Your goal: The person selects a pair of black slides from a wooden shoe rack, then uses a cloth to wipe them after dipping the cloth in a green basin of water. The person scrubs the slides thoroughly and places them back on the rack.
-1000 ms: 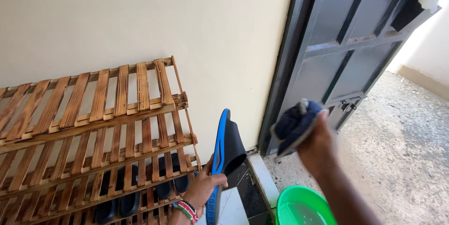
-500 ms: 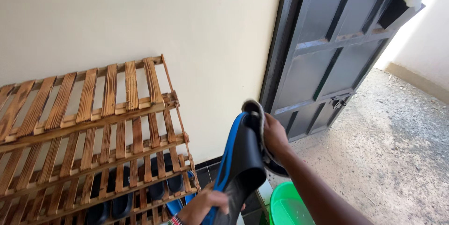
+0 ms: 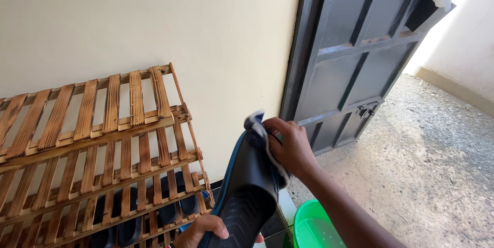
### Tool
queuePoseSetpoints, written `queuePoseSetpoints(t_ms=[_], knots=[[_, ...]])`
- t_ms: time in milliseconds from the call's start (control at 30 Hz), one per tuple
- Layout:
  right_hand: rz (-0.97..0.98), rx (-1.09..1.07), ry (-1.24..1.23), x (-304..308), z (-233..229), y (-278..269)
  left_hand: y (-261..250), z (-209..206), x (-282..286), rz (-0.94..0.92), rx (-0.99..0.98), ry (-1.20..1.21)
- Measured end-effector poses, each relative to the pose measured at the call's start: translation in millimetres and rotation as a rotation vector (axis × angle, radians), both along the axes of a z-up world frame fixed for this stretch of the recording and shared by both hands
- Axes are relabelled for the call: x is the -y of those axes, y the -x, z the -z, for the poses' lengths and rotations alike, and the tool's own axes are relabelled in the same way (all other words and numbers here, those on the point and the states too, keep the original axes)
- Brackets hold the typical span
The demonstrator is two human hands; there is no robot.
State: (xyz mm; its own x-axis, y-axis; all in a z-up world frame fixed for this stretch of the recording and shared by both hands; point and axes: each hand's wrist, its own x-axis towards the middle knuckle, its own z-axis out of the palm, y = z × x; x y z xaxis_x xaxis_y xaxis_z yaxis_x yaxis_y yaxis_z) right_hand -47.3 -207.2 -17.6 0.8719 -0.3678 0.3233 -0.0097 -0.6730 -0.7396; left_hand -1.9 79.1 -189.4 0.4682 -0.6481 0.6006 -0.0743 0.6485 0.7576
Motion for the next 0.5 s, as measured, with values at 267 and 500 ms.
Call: queuePoseSetpoints(t_ms=[267, 500], knots=[[0.077, -0.460, -0.334, 2.2, 10.2, 9.0, -11.4, -14.1, -9.0, -0.032, 0.238, -0.042], [0.059, -0.411, -0.015, 24.5, -43.4, 8.9, -3.4, -23.6, 0.5, -0.035, 0.272, 0.012]])
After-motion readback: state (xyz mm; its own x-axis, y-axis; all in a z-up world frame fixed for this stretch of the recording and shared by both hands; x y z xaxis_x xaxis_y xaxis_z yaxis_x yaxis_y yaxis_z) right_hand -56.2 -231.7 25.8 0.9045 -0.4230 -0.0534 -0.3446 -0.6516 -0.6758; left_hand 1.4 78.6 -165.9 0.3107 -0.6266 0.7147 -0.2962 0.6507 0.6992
